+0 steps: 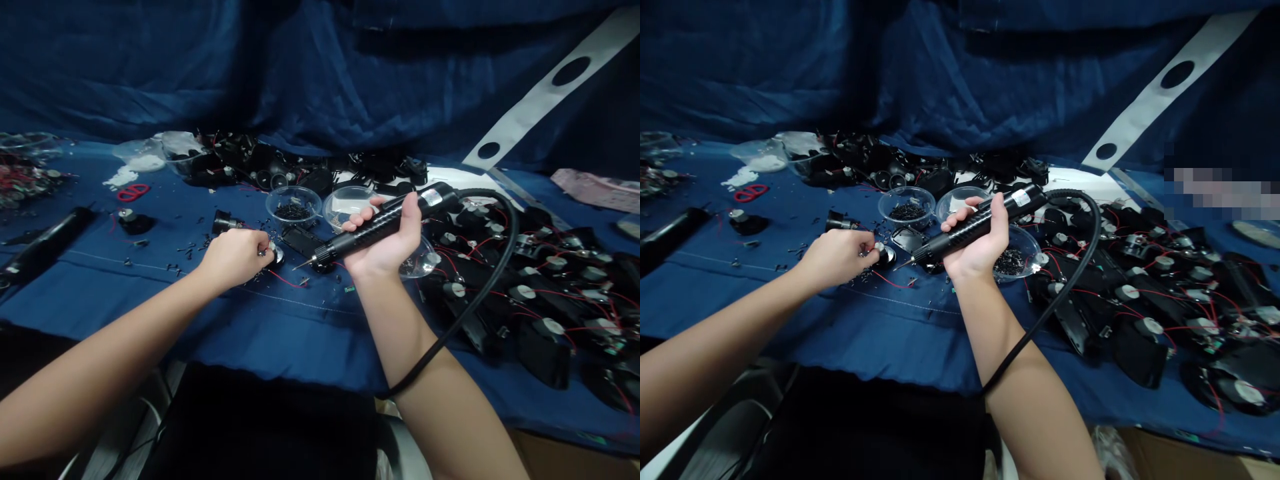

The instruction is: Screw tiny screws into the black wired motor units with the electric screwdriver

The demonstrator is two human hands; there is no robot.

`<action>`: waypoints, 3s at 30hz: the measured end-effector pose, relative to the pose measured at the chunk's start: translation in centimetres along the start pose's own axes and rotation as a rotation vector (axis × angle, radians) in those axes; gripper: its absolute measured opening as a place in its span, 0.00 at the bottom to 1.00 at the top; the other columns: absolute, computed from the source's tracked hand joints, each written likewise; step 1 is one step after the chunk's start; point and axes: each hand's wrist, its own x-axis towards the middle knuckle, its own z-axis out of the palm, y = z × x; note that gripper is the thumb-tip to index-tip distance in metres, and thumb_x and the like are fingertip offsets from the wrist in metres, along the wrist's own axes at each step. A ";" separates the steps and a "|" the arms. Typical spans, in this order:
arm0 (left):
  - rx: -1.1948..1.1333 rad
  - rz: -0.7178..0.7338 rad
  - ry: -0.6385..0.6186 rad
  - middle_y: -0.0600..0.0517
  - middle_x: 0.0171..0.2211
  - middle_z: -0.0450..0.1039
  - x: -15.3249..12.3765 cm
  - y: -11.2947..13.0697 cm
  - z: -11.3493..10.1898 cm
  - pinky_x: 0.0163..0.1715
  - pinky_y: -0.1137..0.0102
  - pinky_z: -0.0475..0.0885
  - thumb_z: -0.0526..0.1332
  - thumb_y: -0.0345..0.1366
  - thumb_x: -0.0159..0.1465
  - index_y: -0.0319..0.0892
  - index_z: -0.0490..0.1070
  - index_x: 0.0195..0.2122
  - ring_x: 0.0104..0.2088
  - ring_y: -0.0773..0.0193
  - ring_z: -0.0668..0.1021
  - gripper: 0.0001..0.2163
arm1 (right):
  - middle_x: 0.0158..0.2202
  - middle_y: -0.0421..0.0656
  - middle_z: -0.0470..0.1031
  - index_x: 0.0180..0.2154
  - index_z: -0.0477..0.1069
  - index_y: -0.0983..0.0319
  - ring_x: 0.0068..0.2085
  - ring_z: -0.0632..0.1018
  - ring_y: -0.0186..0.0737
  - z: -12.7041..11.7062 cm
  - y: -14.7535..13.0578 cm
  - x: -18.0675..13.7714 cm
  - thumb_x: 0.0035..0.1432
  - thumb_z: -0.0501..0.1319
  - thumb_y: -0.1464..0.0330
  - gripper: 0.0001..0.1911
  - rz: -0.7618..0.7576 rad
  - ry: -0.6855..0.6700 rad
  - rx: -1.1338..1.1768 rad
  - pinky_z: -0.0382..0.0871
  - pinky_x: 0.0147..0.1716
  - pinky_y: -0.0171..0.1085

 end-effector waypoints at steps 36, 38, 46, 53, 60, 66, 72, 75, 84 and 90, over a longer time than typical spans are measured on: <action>-0.155 0.320 0.358 0.50 0.38 0.84 -5.1 -1.3 3.5 0.41 0.62 0.79 0.66 0.33 0.70 0.43 0.78 0.38 0.41 0.55 0.84 0.02 | 0.20 0.34 0.67 0.26 0.73 0.56 0.20 0.71 0.26 -0.2 -0.1 0.3 0.63 0.54 0.42 0.28 -0.056 -0.030 -0.084 0.67 0.20 0.30; -0.197 0.284 0.290 0.49 0.38 0.83 -4.6 -1.3 3.8 0.44 0.60 0.79 0.66 0.34 0.70 0.43 0.78 0.38 0.42 0.53 0.83 0.03 | 0.20 0.34 0.68 0.27 0.73 0.57 0.20 0.71 0.26 -0.3 -0.1 0.2 0.61 0.56 0.43 0.27 -0.046 -0.022 -0.065 0.68 0.20 0.30; -0.073 0.469 0.240 0.46 0.38 0.80 -2.5 -1.7 4.0 0.44 0.59 0.77 0.57 0.34 0.76 0.41 0.76 0.40 0.41 0.52 0.80 0.09 | 0.20 0.35 0.67 0.26 0.73 0.57 0.21 0.70 0.27 0.0 -0.3 -0.1 0.60 0.57 0.44 0.25 -0.030 0.022 -0.062 0.67 0.20 0.30; -0.039 0.587 0.278 0.44 0.40 0.80 -2.1 -2.0 4.5 0.43 0.59 0.76 0.55 0.34 0.77 0.40 0.74 0.43 0.42 0.54 0.81 0.09 | 0.20 0.34 0.67 0.26 0.73 0.57 0.20 0.70 0.27 -0.2 0.0 0.1 0.53 0.63 0.42 0.25 -0.061 0.012 -0.080 0.66 0.19 0.31; -0.184 0.639 0.221 0.47 0.38 0.80 -1.8 -2.8 3.9 0.40 0.62 0.72 0.56 0.34 0.77 0.42 0.73 0.40 0.38 0.58 0.79 0.09 | 0.20 0.35 0.66 0.25 0.73 0.55 0.20 0.69 0.29 -0.3 0.1 0.3 0.54 0.61 0.42 0.24 -0.085 0.033 -0.139 0.65 0.19 0.33; -0.431 0.734 0.210 0.51 0.34 0.81 -2.0 -4.5 3.7 0.43 0.65 0.77 0.61 0.34 0.75 0.43 0.75 0.39 0.36 0.62 0.80 0.06 | 0.20 0.35 0.66 0.27 0.73 0.56 0.20 0.69 0.29 -0.4 0.3 0.2 0.54 0.61 0.41 0.25 -0.090 0.006 -0.152 0.65 0.19 0.33; -0.418 0.837 0.241 0.52 0.33 0.79 -2.7 -5.1 3.6 0.56 0.61 0.81 0.63 0.31 0.72 0.44 0.77 0.39 0.36 0.64 0.82 0.04 | 0.20 0.34 0.67 0.27 0.73 0.55 0.20 0.71 0.28 -0.8 1.0 0.1 0.55 0.59 0.39 0.26 -0.089 -0.062 -0.194 0.66 0.20 0.32; -0.320 0.837 0.253 0.50 0.33 0.78 -3.2 -5.2 3.8 0.43 0.66 0.82 0.63 0.31 0.72 0.43 0.77 0.38 0.36 0.62 0.81 0.05 | 0.20 0.35 0.67 0.26 0.73 0.55 0.20 0.70 0.29 -0.6 1.3 -0.1 0.56 0.58 0.40 0.26 -0.081 -0.052 -0.199 0.66 0.19 0.33; -0.223 0.739 0.443 0.49 0.37 0.79 -3.8 -4.5 4.6 0.38 0.70 0.80 0.64 0.33 0.73 0.43 0.77 0.37 0.36 0.64 0.83 0.06 | 0.20 0.34 0.66 0.29 0.72 0.58 0.20 0.71 0.29 -0.6 1.6 -0.4 0.57 0.61 0.41 0.27 -0.042 -0.071 -0.166 0.67 0.19 0.32; -0.164 0.787 0.395 0.50 0.33 0.75 -3.6 -5.0 3.8 0.32 0.72 0.77 0.62 0.33 0.72 0.43 0.76 0.35 0.30 0.66 0.77 0.08 | 0.20 0.35 0.66 0.28 0.72 0.57 0.20 0.70 0.29 -0.7 1.9 -0.4 0.58 0.60 0.41 0.27 -0.047 -0.067 -0.181 0.66 0.19 0.32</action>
